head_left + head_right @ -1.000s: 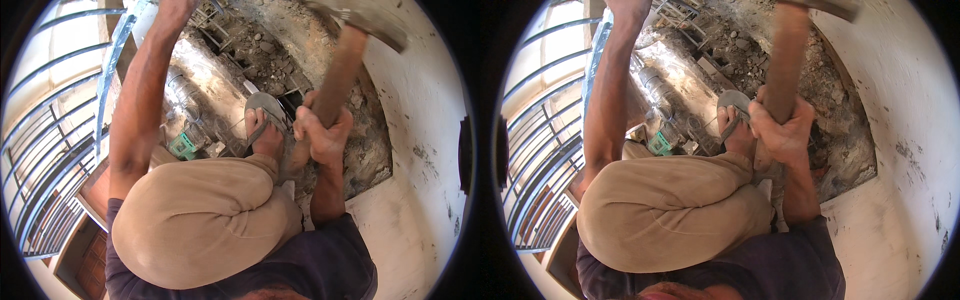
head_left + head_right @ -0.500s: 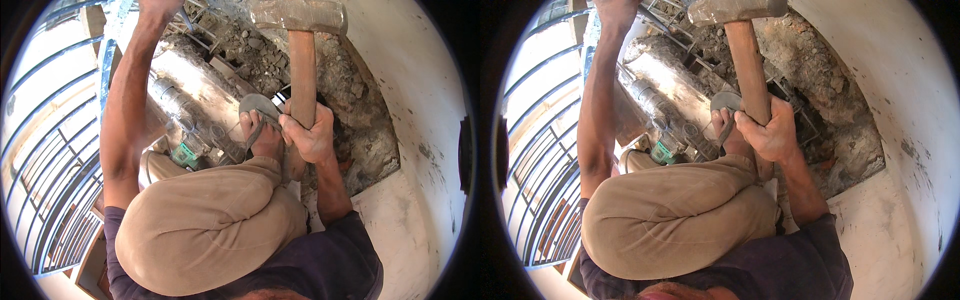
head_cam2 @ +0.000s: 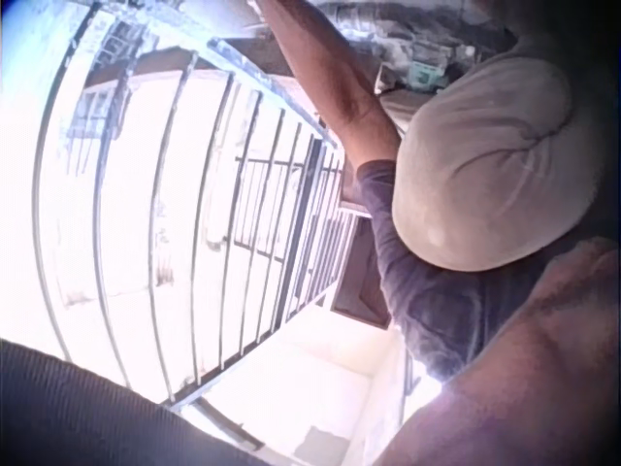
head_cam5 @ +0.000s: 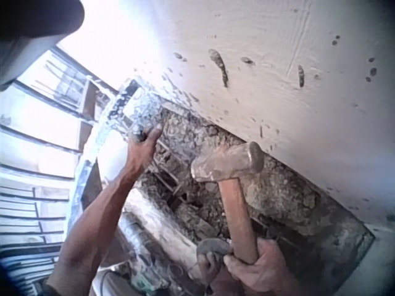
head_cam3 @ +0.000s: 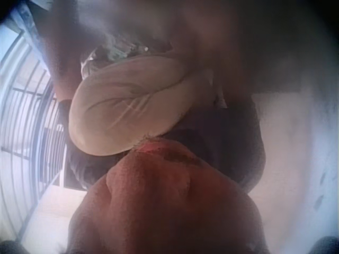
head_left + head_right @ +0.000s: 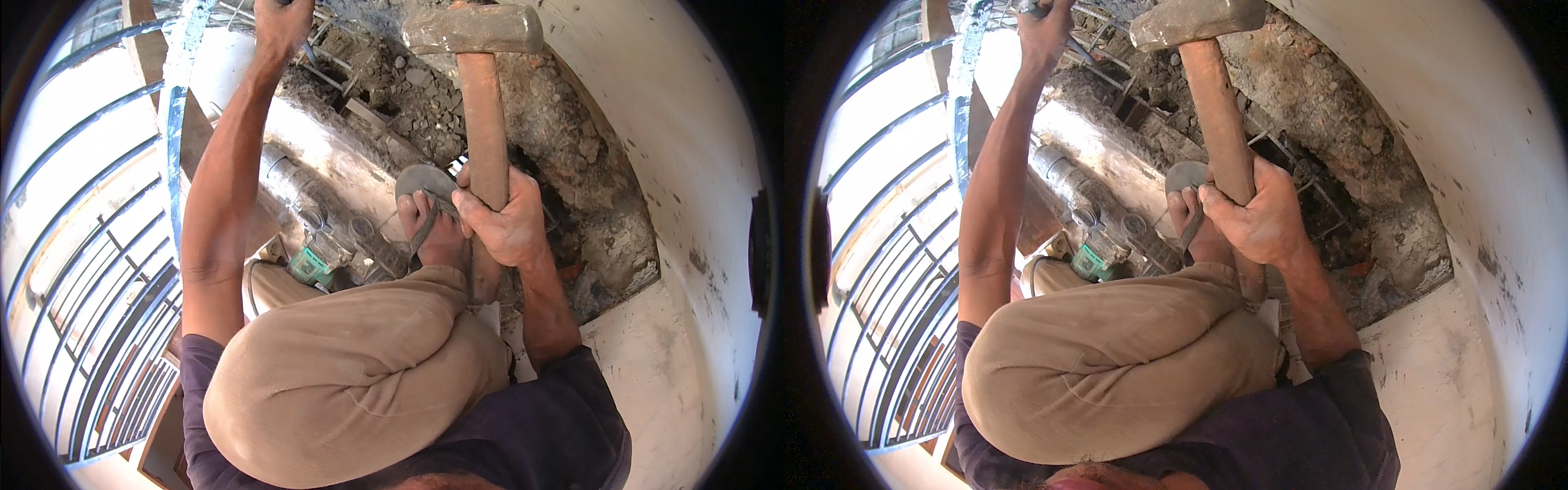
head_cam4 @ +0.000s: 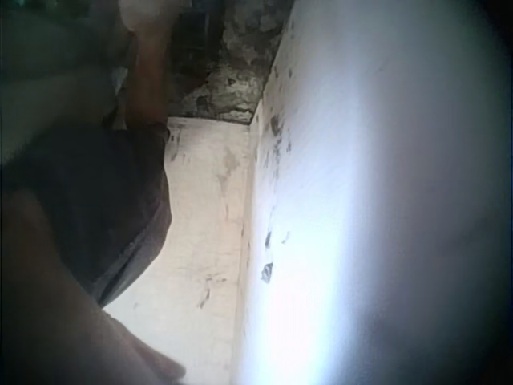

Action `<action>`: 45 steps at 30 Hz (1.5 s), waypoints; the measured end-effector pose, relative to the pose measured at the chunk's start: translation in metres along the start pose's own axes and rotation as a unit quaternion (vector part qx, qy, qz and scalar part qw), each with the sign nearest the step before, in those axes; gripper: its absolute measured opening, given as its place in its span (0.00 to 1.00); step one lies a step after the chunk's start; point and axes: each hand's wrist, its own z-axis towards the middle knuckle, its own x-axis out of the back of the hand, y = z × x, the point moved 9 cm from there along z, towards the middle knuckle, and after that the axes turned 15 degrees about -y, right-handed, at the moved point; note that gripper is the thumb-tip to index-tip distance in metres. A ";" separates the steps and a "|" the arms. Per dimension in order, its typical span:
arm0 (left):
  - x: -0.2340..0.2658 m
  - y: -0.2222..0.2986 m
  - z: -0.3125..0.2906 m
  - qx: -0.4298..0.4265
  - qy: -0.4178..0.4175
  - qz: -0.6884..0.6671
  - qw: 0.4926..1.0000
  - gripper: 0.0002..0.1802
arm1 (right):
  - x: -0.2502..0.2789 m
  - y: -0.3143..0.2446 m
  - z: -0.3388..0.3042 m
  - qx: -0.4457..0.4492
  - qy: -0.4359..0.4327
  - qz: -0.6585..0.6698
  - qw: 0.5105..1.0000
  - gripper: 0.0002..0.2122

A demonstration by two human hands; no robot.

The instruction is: The person uses a hammer and a tool to break apart pieces of concrete in a floor opening, removing fragments by hand.

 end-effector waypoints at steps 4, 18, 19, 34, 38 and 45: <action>-0.007 -0.016 -0.003 0.028 -0.037 0.014 0.999 0.20 | -0.006 -0.010 0.007 0.006 -0.001 -0.008 1.000 0.10; -0.010 0.002 0.010 -0.022 -0.073 -0.004 0.997 0.21 | -0.016 -0.059 0.031 0.031 0.008 -0.105 0.994 0.12; -0.008 0.006 0.009 -0.039 -0.057 0.018 0.997 0.21 | -0.016 -0.058 0.032 0.026 0.004 -0.105 0.994 0.13; 0.011 0.032 0.009 -0.047 -0.010 0.029 0.998 0.21 | -0.017 -0.119 0.041 0.182 0.037 -0.102 0.977 0.10; 0.004 0.024 -0.004 -0.109 0.023 0.000 0.994 0.16 | -0.030 -0.117 0.045 0.149 0.003 -0.061 0.987 0.09; 0.008 0.019 0.002 -0.037 0.003 0.066 0.997 0.19 | -0.037 -0.103 0.048 0.120 -0.031 -0.033 0.992 0.08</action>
